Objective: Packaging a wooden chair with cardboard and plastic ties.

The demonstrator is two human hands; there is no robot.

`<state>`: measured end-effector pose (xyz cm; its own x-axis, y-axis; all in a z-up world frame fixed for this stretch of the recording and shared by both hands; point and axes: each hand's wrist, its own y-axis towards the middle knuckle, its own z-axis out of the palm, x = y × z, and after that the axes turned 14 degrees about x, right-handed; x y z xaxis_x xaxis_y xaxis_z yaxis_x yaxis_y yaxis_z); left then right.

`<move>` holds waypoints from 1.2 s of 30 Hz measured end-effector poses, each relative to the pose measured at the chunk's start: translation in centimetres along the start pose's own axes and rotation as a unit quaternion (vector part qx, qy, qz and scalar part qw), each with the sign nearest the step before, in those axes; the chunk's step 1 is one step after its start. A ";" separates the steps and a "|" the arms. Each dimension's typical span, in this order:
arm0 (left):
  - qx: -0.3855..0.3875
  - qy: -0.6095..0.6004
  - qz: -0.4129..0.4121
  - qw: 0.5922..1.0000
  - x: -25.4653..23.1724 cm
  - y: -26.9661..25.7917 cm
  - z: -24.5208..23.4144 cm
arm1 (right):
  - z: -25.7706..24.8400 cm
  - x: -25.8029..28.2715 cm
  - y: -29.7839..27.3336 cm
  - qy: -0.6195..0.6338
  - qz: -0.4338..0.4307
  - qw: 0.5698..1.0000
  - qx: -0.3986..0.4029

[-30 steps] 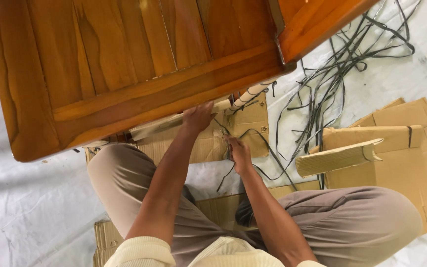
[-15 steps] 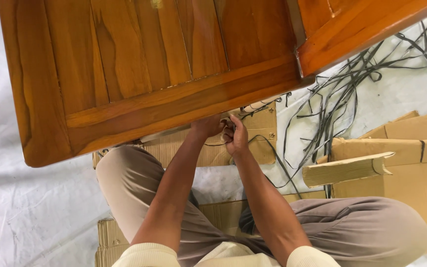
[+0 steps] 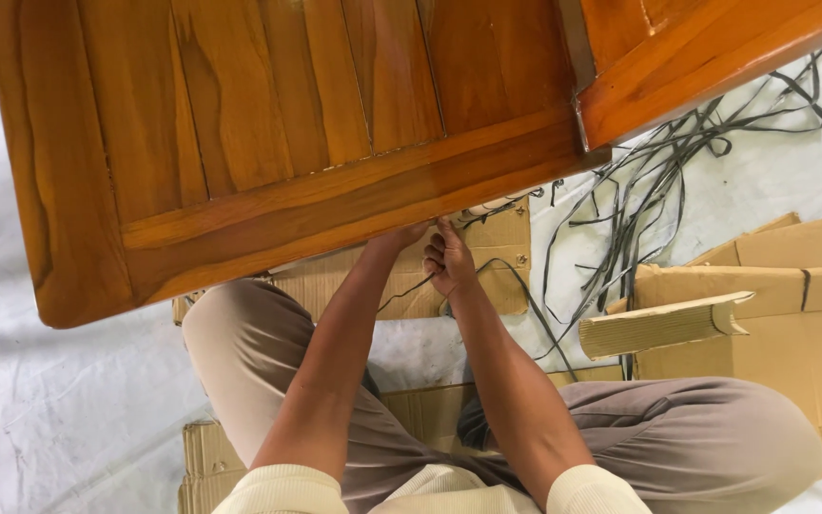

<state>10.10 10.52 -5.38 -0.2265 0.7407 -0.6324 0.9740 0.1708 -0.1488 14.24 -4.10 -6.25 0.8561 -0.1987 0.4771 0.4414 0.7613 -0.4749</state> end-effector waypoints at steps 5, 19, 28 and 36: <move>-0.019 -0.008 0.018 1.000 -0.6 0.9 -0.4 | 0.2 0.4 0.0 -0.012 0.006 1.000 0.019; -0.066 -0.025 0.048 0.996 -1.6 -1.4 -2.9 | 0.9 1.3 -0.9 -0.127 0.057 0.990 -0.028; -0.097 -0.027 0.064 0.993 2.3 1.7 1.4 | 4.3 -3.1 -4.6 -0.202 -0.047 0.962 -0.177; -0.120 -0.033 0.084 0.989 5.5 3.2 5.2 | 2.3 -1.0 -3.8 -0.426 -0.254 0.857 -0.139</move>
<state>11.94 11.72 -13.32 -0.0533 0.7286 -0.6828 0.9685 0.2043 0.1424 11.07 -5.43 -3.25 0.0796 0.1532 0.9850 0.8470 0.5105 -0.1478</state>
